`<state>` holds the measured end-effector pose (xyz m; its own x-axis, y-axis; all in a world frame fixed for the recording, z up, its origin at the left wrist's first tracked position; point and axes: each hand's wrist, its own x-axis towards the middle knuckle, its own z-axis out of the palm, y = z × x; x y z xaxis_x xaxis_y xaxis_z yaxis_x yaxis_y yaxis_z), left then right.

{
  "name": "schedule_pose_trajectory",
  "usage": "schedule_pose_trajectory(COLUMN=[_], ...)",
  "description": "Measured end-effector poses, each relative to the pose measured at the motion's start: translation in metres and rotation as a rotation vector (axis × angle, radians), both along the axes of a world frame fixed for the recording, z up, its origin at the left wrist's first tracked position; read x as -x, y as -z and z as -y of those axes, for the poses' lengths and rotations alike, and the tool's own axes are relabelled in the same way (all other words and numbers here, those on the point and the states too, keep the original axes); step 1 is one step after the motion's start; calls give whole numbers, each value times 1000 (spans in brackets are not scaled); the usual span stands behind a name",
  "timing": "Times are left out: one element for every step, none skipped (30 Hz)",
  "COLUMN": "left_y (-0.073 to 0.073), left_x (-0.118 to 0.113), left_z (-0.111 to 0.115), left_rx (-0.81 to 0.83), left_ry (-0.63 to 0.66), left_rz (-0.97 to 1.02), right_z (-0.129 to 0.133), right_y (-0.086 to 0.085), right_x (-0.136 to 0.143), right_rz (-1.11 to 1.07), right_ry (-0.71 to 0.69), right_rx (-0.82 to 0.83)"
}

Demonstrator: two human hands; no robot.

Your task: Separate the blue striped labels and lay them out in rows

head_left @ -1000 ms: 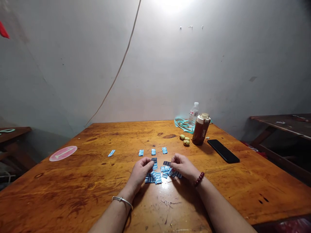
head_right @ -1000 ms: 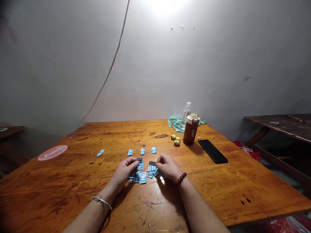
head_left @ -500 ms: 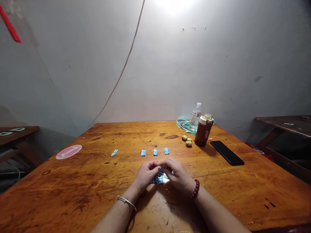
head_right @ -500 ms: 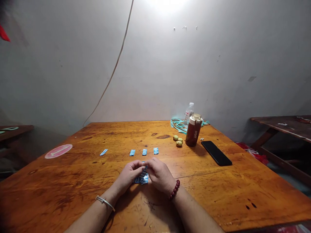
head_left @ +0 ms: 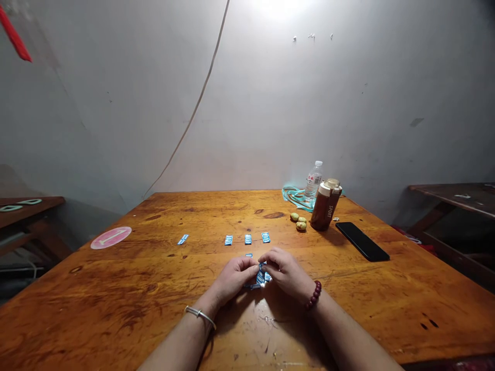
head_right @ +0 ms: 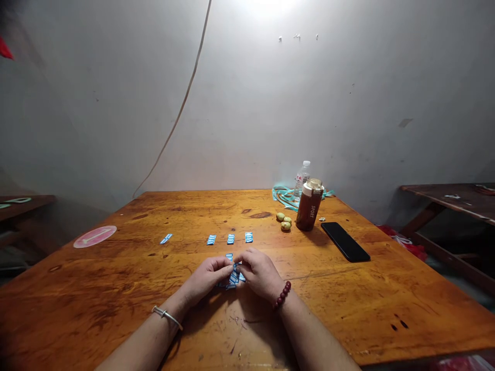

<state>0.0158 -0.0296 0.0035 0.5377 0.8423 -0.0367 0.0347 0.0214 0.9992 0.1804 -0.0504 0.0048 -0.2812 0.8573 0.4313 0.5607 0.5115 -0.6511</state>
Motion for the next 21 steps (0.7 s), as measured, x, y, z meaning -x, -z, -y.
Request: schedule_pose_trajectory(left_y=[0, 0, 1, 1, 2, 2, 2, 3, 3, 3, 3, 3, 3, 3, 3, 3, 2, 2, 1, 0, -1], left_x=[0, 0, 0, 0, 0, 0, 0, 0, 0, 0, 0, 0, 0, 0, 0, 0, 0, 0, 1, 1, 1], left_z=[0, 0, 0, 0, 0, 0, 0, 0, 0, -1, -1, -1, -1, -1, -1, -1, -1, -1, 0, 0, 1], left_rx=[8, 15, 23, 31, 40, 46, 50, 51, 47, 39, 30, 21, 16, 17, 24, 35, 48, 61, 74, 85, 95], left_ry=[-5, -10, -11, -8, -4, 0, 3, 3, 1, -3, -5, -8, -15, -20, -24, -24, -21, -14, -2, 10, 21], left_rz=[-3, -3, 0, 6, 12, 21, 29, 36, 40, 41, 39, 38, 40, 46, 56, 68, 81, 93, 101, 107, 110], right_z=[0, 0, 1, 1, 1, 2, 2, 2, 2, 2, 2, 2, 1, 1, 1, 1, 1, 1, 2, 2, 2], right_y=[0, -1, -1, -1, -2, -2, -2, -2, -2, -2, -2, -2, -1, -1, -1, -1, -1, -1, -2, -2, -3], right_x=[0, 0, 0, 0, 0, 1, 1, 2, 2, 2, 2, 3, 3, 3, 3, 3, 3, 4, 4, 4, 4], right_rz=[-5, -11, -21, -33, -48, -64, -79, -93, -105, -116, -127, -140, -158, -182, -211, -244, -281, -322, -362, -403, -442], right_ry=[-1, -3, -10, -21, -34, -45, -52, -54, -52, -48, -45, -44, -45, -52, -64, -84, -113, -148, -187, -226, -261], right_rx=[6, 14, 26, 42, 60, 75, 85, 87, 85, 82, 83, 93, 111, 137, 172, 215, 265, 319, 374, 424, 467])
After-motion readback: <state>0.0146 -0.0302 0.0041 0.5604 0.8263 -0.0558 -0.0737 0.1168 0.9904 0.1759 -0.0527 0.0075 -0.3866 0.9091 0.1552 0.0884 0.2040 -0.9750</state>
